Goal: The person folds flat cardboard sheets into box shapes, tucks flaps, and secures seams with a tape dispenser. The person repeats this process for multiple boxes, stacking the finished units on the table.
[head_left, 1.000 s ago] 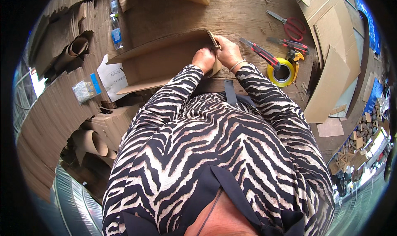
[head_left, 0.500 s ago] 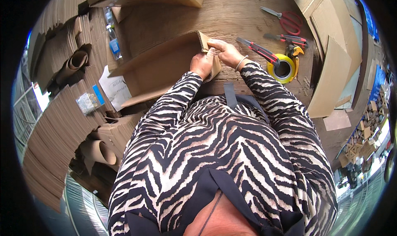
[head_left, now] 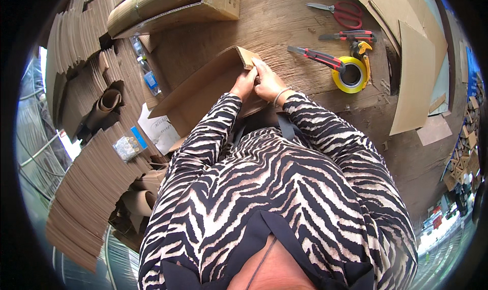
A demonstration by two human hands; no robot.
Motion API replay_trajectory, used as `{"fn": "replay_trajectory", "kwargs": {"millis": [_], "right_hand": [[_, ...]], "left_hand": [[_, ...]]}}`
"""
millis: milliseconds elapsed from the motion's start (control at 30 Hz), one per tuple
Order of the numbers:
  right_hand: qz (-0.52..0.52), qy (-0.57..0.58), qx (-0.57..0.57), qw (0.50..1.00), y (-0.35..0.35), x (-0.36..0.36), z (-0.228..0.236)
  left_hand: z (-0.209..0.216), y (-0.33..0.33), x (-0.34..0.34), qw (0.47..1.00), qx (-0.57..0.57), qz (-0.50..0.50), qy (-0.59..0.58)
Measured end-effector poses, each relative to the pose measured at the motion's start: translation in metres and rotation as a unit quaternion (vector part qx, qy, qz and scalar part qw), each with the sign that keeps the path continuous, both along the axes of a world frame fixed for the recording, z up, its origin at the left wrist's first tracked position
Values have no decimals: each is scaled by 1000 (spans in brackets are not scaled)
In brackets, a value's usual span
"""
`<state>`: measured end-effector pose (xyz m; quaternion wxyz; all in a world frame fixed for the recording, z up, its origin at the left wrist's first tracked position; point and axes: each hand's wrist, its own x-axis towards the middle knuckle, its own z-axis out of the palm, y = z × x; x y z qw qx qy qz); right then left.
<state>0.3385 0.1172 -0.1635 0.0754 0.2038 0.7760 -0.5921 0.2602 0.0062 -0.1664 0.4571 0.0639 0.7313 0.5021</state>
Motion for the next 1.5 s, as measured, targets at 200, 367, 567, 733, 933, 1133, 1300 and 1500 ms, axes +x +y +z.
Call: {"fn": "replay_trajectory", "kwargs": {"millis": [200, 367, 567, 733, 933, 1133, 1300, 1500], "right_hand": [[-41, 15, -24, 999, -5, -2, -3], [-19, 7, -3, 1000, -1, -8, 24], [-116, -78, 48, 989, -9, 5, 35], [-189, -186, 24, 964, -41, 49, 61], [-194, -173, 35, 965, -14, 33, 40], [-175, -199, 2, 964, 0, 18, 54], [-206, -54, 83, 974, -71, 73, 39], [-171, -31, 142, 974, -33, 37, 51]], "left_hand": [[117, 15, -54, 868, -52, -266, 416], [62, -6, -135, 850, 29, -362, 382], [71, 9, -113, 831, 40, -487, 266], [57, 4, -110, 826, 67, -449, 335], [63, 5, -105, 834, 57, -441, 328], [61, 0, -104, 821, 57, -481, 304], [63, 9, -99, 778, 60, -525, 338], [61, 9, -105, 826, 38, -464, 318]]}}
